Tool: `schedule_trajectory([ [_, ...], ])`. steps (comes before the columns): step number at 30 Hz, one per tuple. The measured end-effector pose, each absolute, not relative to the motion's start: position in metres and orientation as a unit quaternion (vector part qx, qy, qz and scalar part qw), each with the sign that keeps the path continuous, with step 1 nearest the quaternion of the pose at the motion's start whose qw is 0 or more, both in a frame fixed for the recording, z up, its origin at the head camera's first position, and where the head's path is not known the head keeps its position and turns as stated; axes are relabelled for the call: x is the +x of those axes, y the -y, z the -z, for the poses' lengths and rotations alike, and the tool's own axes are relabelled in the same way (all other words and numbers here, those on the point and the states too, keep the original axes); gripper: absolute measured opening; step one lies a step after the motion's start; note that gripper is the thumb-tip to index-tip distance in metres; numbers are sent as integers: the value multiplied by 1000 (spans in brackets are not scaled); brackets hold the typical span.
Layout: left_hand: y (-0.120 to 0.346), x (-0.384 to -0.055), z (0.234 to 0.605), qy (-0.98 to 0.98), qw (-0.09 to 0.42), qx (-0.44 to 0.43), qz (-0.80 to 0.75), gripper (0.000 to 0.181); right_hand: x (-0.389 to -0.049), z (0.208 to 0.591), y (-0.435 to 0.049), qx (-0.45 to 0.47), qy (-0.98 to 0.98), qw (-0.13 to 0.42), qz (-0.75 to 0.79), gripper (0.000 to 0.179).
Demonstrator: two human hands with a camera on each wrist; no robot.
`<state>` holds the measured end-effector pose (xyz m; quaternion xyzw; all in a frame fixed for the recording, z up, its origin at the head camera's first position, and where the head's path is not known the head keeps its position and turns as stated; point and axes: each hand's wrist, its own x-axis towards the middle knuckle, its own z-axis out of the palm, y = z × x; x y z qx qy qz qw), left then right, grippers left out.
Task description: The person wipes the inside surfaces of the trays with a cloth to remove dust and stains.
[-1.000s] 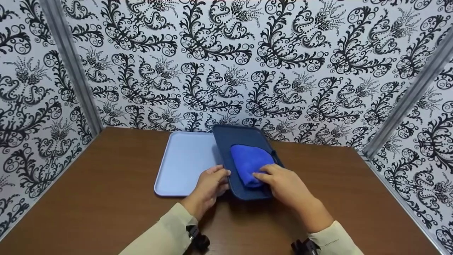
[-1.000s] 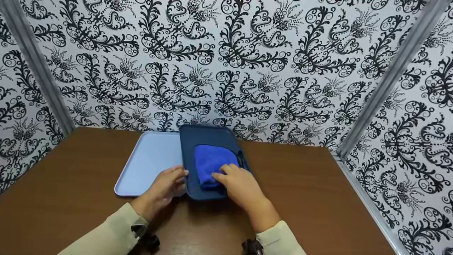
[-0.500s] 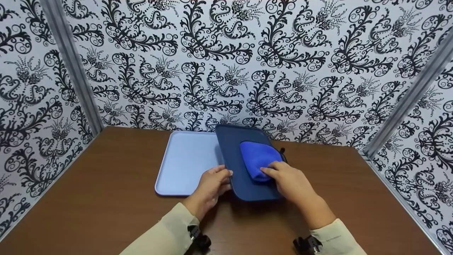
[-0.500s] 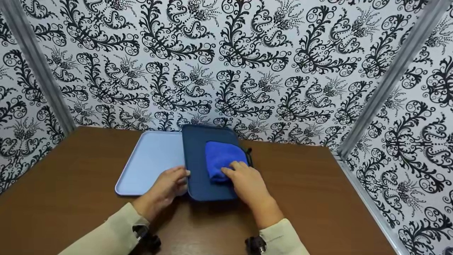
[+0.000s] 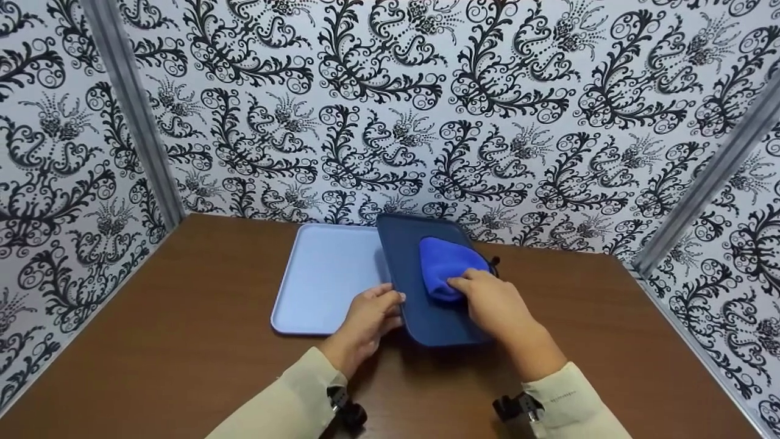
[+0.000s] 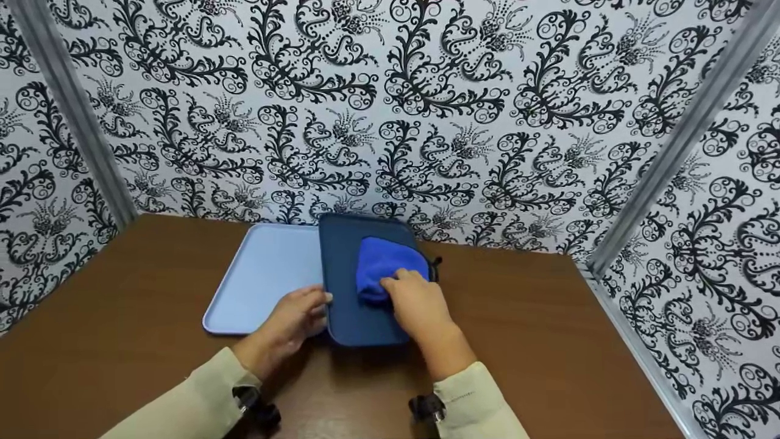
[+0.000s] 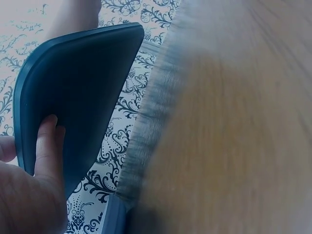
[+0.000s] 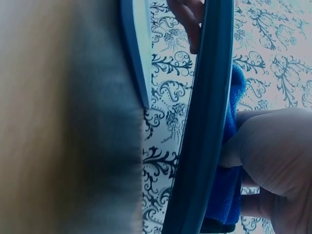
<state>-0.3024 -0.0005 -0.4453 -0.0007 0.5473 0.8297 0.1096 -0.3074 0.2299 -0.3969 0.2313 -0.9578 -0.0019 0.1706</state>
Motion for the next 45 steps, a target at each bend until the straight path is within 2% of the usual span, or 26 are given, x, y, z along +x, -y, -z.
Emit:
schedule_trajectory([
  [13,-1,-301,445,-551,114,-3,-827,59,-311,393,-199,230,963,137,5,39],
  [21,-1,-303,448,-537,117,3,-835,41,-308,389,-182,241,964,113,5,42],
  [28,-1,-302,447,-536,119,6,-835,38,-309,385,-184,293,945,146,13,43],
  [35,-3,-301,446,-544,115,-1,-831,40,-317,388,-207,386,902,195,4,44],
  [41,-4,-302,447,-545,112,-2,-831,40,-326,387,-227,443,875,195,-10,51],
  [45,-4,-302,448,-543,110,8,-832,45,-332,386,-235,457,868,193,-1,48],
])
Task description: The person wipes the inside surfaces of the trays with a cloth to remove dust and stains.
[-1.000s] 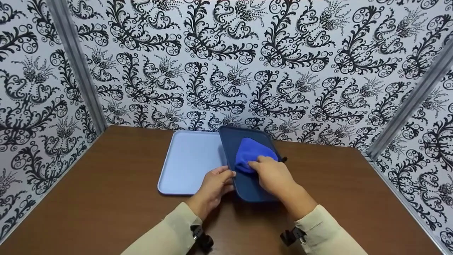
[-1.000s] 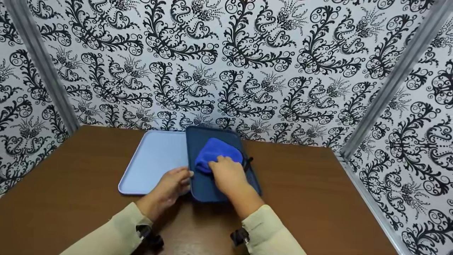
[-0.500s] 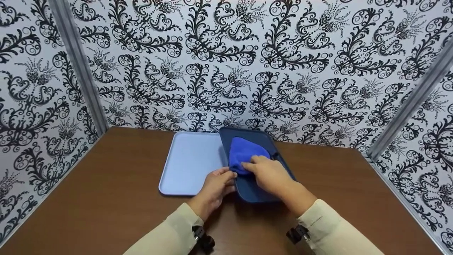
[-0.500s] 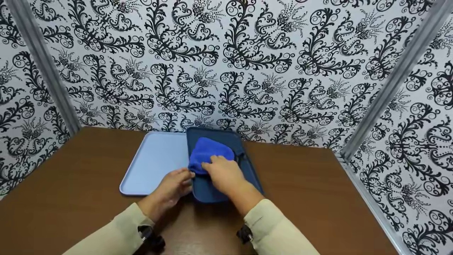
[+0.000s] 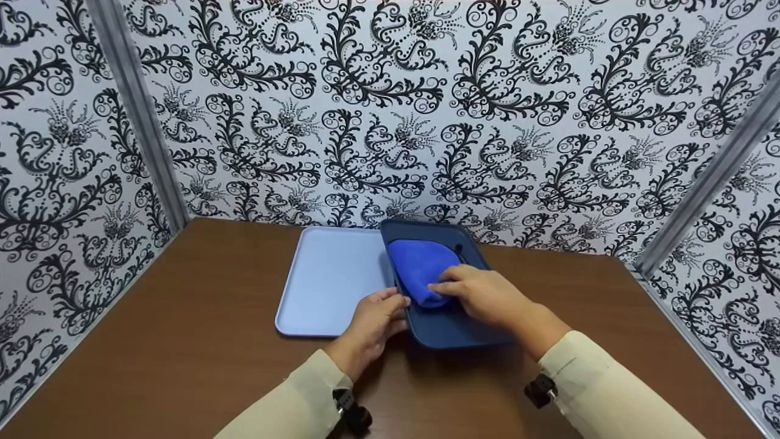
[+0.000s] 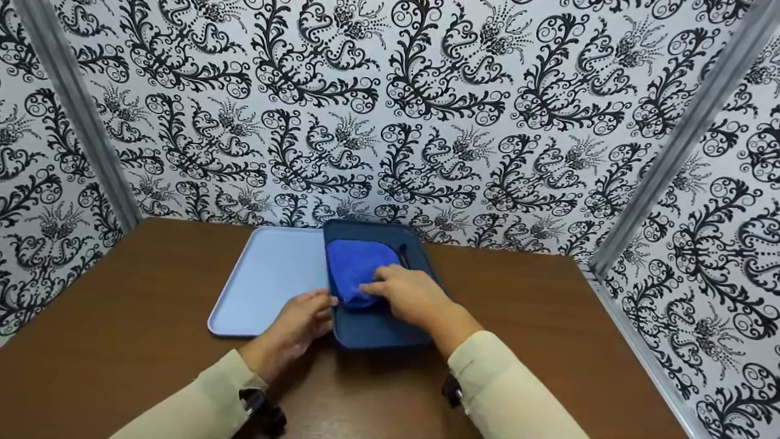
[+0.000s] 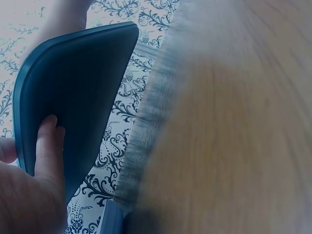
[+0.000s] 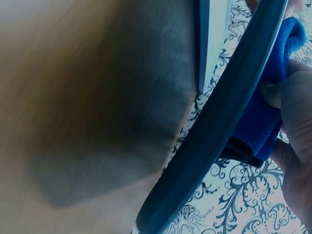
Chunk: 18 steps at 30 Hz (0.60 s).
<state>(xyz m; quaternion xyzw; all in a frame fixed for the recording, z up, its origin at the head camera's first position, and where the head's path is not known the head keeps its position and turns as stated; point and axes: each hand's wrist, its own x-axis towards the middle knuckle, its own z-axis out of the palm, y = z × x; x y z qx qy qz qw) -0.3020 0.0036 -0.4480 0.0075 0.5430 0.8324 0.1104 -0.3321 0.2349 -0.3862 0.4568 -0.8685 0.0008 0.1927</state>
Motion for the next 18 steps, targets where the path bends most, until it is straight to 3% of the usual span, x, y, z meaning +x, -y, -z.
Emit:
schedule_trajectory([
  [7,-3,-302,447,-541,112,12,-833,53,-341,385,-246,440,880,179,-16,43],
  [18,-4,-301,447,-534,113,28,-838,44,-350,390,-254,371,912,174,-23,40],
])
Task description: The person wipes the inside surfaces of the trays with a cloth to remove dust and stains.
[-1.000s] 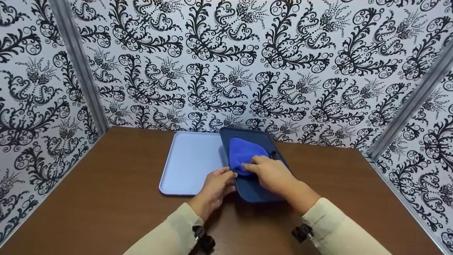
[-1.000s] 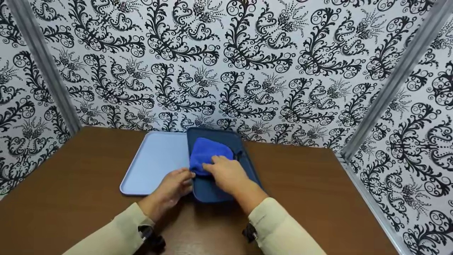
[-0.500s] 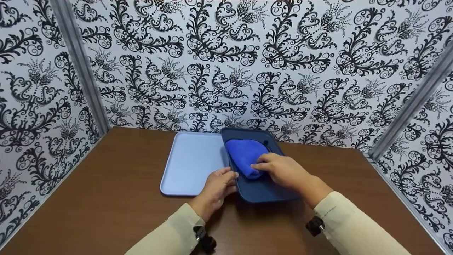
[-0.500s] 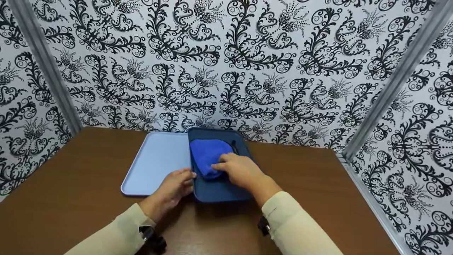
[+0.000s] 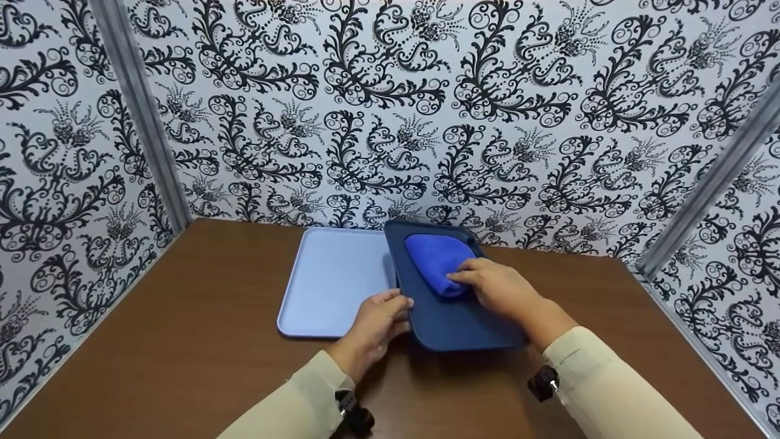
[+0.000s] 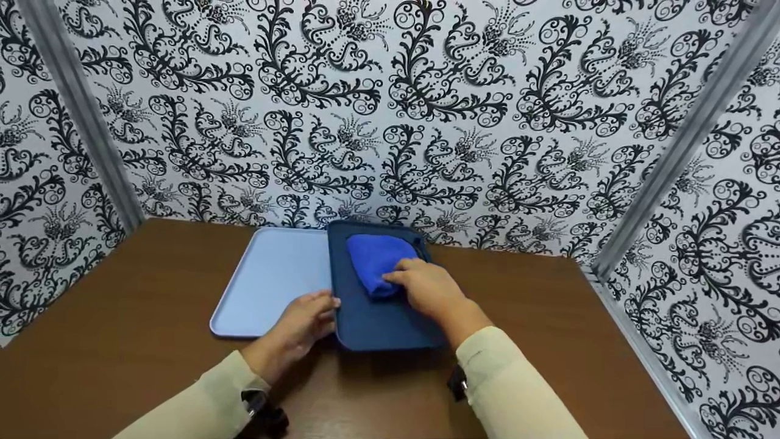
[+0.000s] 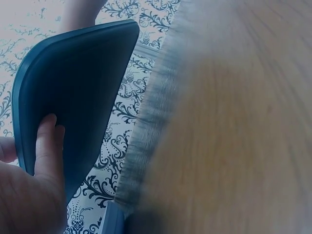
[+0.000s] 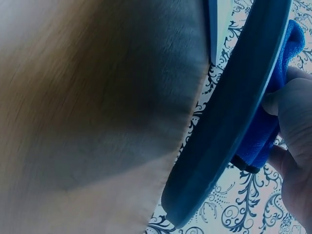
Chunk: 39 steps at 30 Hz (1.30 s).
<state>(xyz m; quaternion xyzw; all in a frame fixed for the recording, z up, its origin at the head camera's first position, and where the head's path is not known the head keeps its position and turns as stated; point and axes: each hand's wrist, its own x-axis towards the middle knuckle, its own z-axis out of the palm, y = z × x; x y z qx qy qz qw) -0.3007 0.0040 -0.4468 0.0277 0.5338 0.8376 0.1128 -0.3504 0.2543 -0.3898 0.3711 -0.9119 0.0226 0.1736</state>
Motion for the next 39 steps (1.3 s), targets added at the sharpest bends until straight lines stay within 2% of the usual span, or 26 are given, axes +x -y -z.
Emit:
schedule_trajectory([
  [15,-8,-297,446,-540,112,19,-834,57,-354,393,-248,279,948,155,-15,42],
  [18,-8,-297,447,-540,115,20,-833,55,-353,393,-243,266,952,149,-5,41],
  [30,-8,-297,446,-543,120,24,-831,50,-350,385,-212,243,959,144,3,45],
  [39,-7,-297,447,-547,117,18,-829,55,-349,383,-197,250,957,149,-9,43],
])
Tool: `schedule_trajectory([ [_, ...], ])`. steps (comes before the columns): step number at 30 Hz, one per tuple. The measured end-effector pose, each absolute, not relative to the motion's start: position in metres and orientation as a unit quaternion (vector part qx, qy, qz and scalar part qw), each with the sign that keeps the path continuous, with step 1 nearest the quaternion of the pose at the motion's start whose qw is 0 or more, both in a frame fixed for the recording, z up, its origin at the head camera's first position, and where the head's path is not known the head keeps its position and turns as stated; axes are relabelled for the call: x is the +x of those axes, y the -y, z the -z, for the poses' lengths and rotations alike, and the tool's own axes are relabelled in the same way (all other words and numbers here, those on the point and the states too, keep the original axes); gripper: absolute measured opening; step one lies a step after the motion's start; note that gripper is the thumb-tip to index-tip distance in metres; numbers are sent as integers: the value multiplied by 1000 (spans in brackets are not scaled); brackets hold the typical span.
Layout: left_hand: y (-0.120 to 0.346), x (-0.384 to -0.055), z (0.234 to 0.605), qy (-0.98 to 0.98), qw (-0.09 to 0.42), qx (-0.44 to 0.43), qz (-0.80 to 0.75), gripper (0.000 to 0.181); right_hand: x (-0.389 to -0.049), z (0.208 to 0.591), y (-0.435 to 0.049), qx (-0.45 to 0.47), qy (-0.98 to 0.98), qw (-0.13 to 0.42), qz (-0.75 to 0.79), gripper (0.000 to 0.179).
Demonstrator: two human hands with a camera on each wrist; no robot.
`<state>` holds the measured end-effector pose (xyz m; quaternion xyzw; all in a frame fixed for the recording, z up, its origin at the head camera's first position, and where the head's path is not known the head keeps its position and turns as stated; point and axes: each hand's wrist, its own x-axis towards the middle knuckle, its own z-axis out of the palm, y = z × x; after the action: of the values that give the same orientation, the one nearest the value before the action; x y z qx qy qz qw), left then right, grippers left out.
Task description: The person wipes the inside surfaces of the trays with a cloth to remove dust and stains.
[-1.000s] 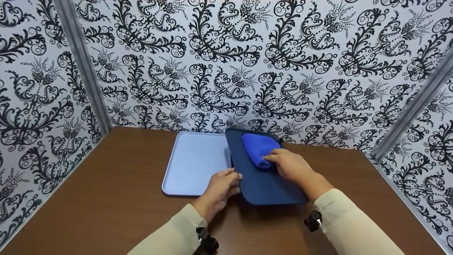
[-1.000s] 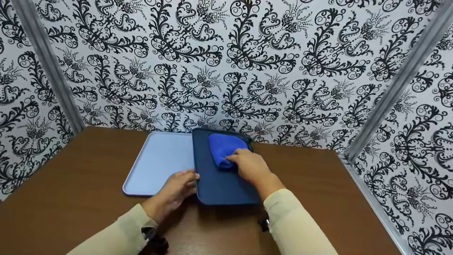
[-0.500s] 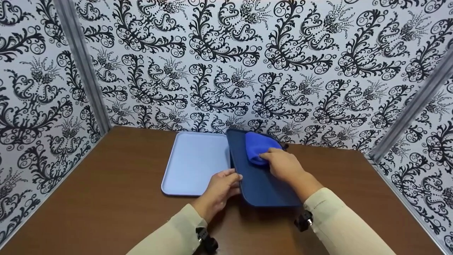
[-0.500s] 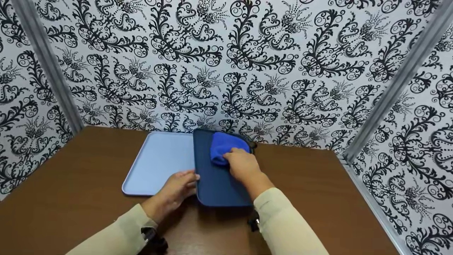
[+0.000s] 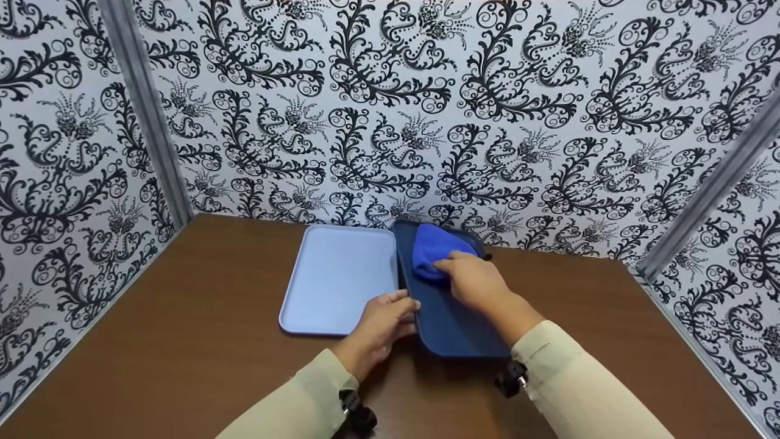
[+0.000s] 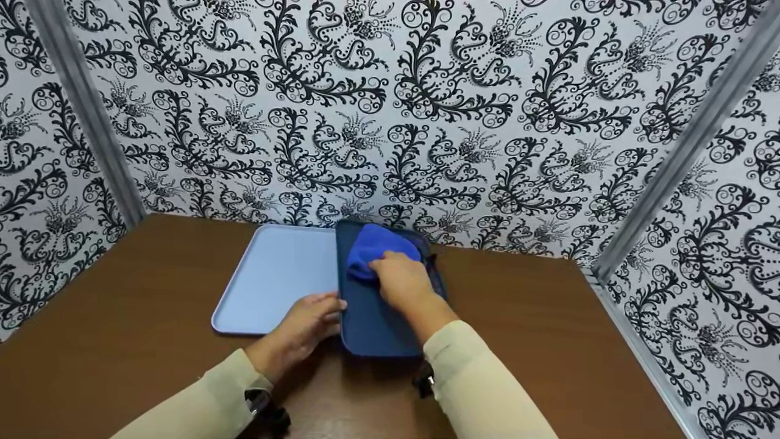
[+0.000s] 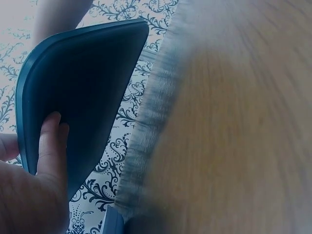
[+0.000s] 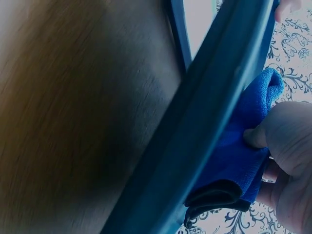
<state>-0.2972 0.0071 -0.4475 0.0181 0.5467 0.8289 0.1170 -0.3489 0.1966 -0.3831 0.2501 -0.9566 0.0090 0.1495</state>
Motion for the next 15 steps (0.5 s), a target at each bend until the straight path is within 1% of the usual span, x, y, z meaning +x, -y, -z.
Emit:
schedule_trajectory([
  [8,-8,-297,448,-543,123,26,-831,46,-346,378,-184,253,954,154,-36,43],
  [15,-8,-297,447,-542,123,28,-831,45,-347,379,-182,282,941,179,-58,43],
])
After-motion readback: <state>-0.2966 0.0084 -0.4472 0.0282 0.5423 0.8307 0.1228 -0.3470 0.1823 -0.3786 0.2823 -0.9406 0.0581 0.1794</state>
